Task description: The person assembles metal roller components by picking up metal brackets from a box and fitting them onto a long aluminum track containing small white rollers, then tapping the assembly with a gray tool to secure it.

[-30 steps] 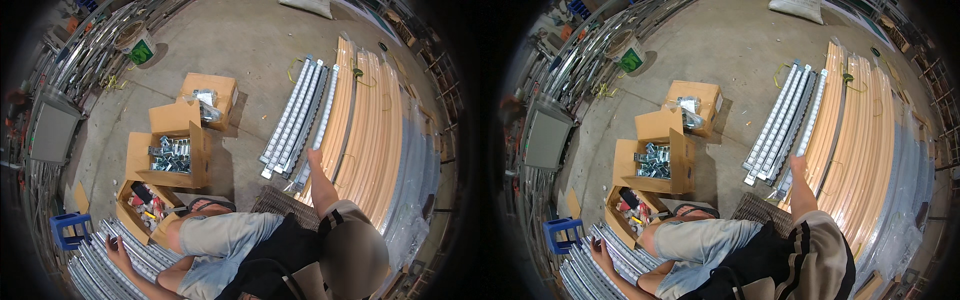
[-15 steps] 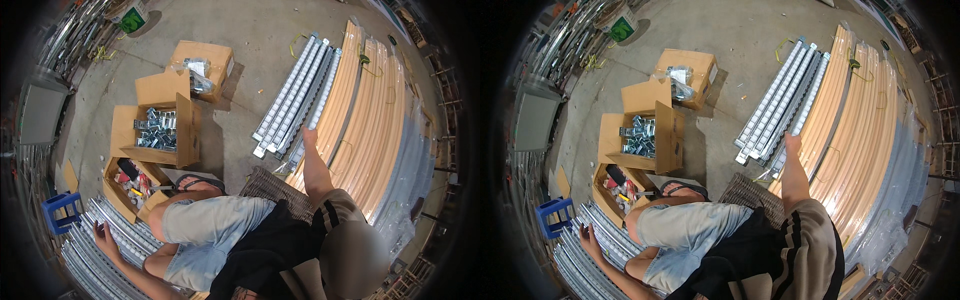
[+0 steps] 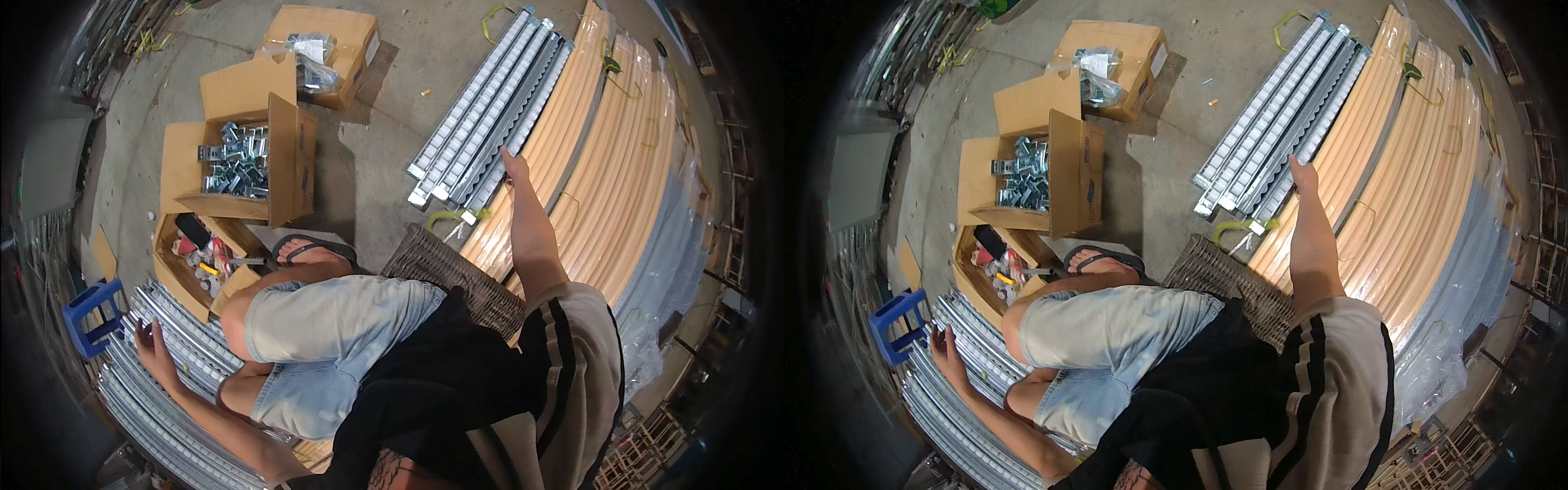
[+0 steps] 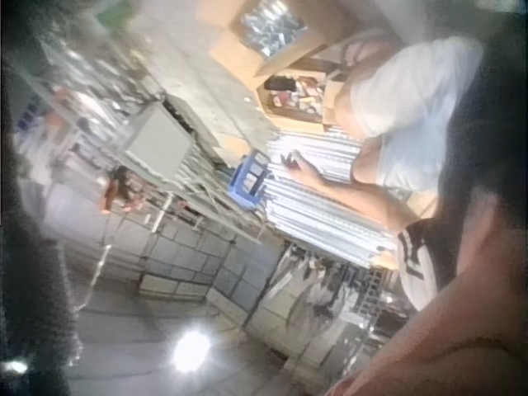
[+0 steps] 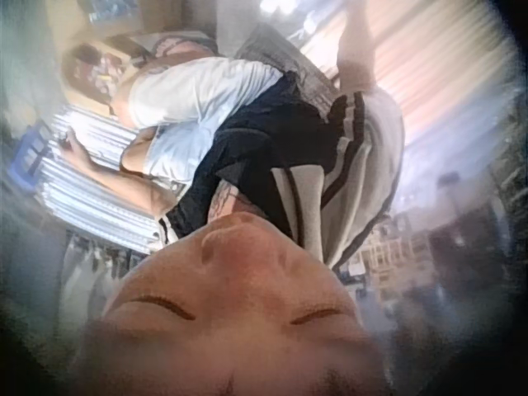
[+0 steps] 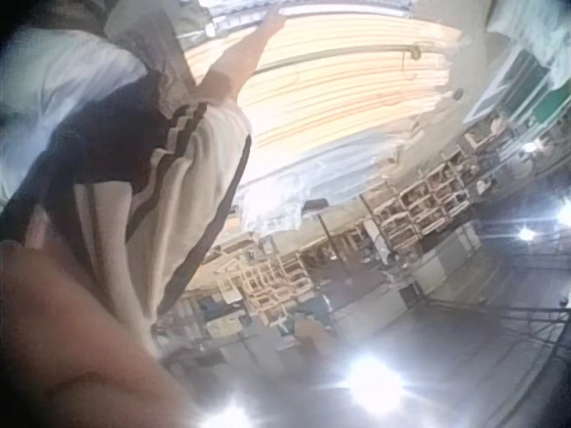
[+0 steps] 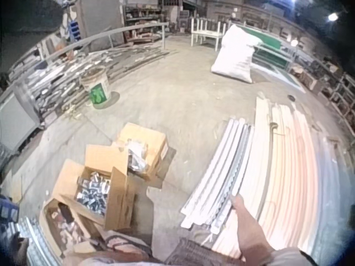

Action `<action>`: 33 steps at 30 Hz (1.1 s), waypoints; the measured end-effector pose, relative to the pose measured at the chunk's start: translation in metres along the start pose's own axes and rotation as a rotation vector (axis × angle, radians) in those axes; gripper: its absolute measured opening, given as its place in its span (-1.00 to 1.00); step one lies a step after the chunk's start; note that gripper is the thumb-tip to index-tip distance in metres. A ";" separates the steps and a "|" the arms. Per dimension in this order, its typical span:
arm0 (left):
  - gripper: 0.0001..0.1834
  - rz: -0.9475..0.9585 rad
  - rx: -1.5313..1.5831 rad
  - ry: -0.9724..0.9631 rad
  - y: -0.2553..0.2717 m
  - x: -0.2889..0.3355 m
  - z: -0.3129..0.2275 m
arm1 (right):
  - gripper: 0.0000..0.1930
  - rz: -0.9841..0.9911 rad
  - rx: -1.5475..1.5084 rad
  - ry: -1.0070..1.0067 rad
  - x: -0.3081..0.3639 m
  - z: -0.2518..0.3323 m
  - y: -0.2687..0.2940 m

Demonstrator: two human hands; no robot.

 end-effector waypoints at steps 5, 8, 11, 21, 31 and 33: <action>-0.41 -0.055 0.056 -0.064 0.031 -0.001 0.003 | -0.23 0.023 0.019 0.107 0.033 0.025 -0.038; -0.38 -0.038 -0.035 -0.010 0.023 0.012 -0.004 | -0.30 -0.234 0.018 0.169 0.039 0.023 -0.020; -0.33 -0.109 -0.110 -0.032 0.043 0.026 0.000 | -0.29 0.163 -0.157 0.293 0.077 0.016 -0.030; -0.36 -0.360 0.095 0.443 0.023 0.257 0.124 | -0.58 0.321 0.995 0.888 0.199 0.014 -0.046; -0.30 -0.387 0.055 0.733 -0.023 0.395 0.176 | -0.81 0.946 0.903 0.420 0.295 0.205 0.072; -0.30 -0.405 0.032 0.726 -0.038 0.365 0.183 | -0.74 0.780 0.792 0.680 0.180 0.339 0.117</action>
Point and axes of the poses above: each hand's wrist, its own x-axis away from the middle knuckle, its own y-axis out of the back of the hand, z = x × y, the point moved 5 cm from there along -x, towards the middle knuckle, and after that the axes turned 8 degrees about -y, right-handed, at the moved point
